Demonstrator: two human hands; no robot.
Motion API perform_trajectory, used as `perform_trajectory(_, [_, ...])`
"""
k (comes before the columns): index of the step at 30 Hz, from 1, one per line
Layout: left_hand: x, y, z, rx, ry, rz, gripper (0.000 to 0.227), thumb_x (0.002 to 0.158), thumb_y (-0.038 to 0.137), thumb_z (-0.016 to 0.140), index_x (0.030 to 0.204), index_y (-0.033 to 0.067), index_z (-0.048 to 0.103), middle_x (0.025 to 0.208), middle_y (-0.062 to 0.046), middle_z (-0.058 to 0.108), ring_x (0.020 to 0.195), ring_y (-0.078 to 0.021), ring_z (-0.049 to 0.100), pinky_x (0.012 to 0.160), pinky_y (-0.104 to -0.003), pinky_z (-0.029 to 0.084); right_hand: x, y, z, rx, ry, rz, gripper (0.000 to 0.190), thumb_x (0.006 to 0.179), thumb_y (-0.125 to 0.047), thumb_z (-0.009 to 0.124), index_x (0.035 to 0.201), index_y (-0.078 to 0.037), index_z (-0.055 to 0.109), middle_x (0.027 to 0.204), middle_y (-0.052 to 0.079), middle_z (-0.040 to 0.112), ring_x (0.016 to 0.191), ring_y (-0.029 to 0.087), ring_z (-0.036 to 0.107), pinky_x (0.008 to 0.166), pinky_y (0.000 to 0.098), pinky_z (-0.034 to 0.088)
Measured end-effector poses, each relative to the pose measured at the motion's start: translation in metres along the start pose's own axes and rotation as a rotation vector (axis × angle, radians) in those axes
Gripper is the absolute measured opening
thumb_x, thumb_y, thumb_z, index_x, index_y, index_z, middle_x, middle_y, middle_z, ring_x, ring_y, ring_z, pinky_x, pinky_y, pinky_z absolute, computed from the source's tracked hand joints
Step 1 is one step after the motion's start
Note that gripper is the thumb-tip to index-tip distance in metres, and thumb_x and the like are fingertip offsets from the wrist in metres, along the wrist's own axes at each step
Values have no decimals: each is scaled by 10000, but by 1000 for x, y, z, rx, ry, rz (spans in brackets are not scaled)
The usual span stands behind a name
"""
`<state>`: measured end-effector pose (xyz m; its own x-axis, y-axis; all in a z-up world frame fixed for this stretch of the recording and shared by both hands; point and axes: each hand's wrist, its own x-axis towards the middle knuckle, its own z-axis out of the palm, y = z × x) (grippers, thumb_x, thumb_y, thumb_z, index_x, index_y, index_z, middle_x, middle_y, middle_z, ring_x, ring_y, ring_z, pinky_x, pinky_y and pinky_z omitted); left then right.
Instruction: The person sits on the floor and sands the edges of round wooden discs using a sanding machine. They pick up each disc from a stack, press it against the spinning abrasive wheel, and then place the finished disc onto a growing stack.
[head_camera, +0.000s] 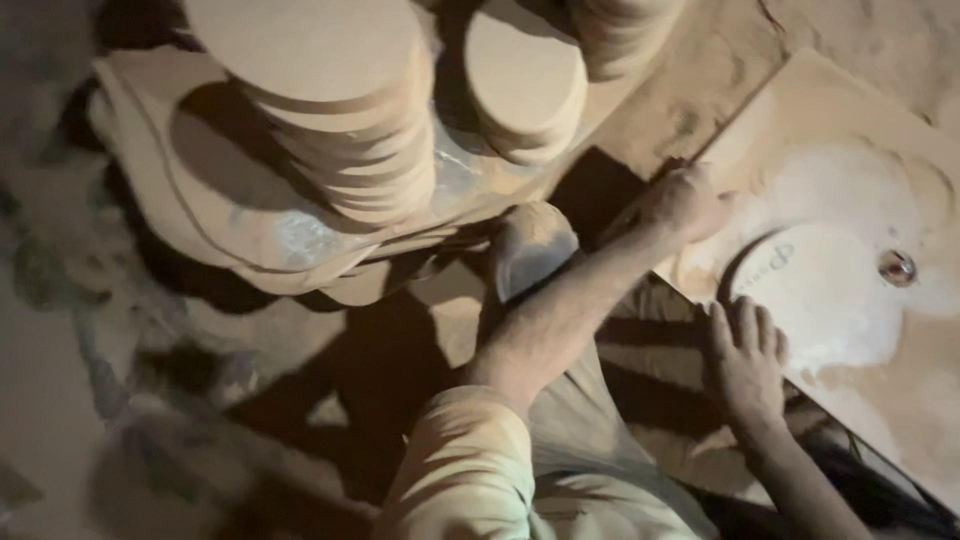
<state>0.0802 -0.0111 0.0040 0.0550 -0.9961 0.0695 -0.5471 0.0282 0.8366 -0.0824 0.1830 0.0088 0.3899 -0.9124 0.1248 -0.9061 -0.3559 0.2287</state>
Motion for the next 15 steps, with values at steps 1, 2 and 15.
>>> perform_trajectory(1, [-5, -1, 2, 24, -30, -13, 474, 795, 432, 717, 1082, 56, 757, 1050, -220, 769, 1009, -377, 749, 873, -465, 597, -6, 0, 5, -60, 14, -24, 650, 869, -241, 627, 1500, -154, 495, 1549, 161, 469, 1418, 342, 461, 1155, 501, 380])
perform_trajectory(2, [-10, -1, 5, 49, -61, -26, 492, 777, 435, 736, 1086, 52, 747, 1047, -226, 759, 1002, -387, 736, 857, -475, 587, -11, 1, 10, -77, -8, -22, 663, 872, -235, 625, 1516, -152, 491, 1562, 148, 463, 1432, 331, 457, 1164, 493, 377])
perform_trajectory(15, [-30, 10, -3, 112, -264, -4, 509, 816, 475, 744, 1031, 13, 750, 981, -219, 772, 926, -335, 766, 799, -427, 615, -29, 12, 27, -9, 102, 109, 597, 910, -278, 653, 1463, -102, 512, 1445, 151, 525, 1295, 354, 511, 1075, 541, 391])
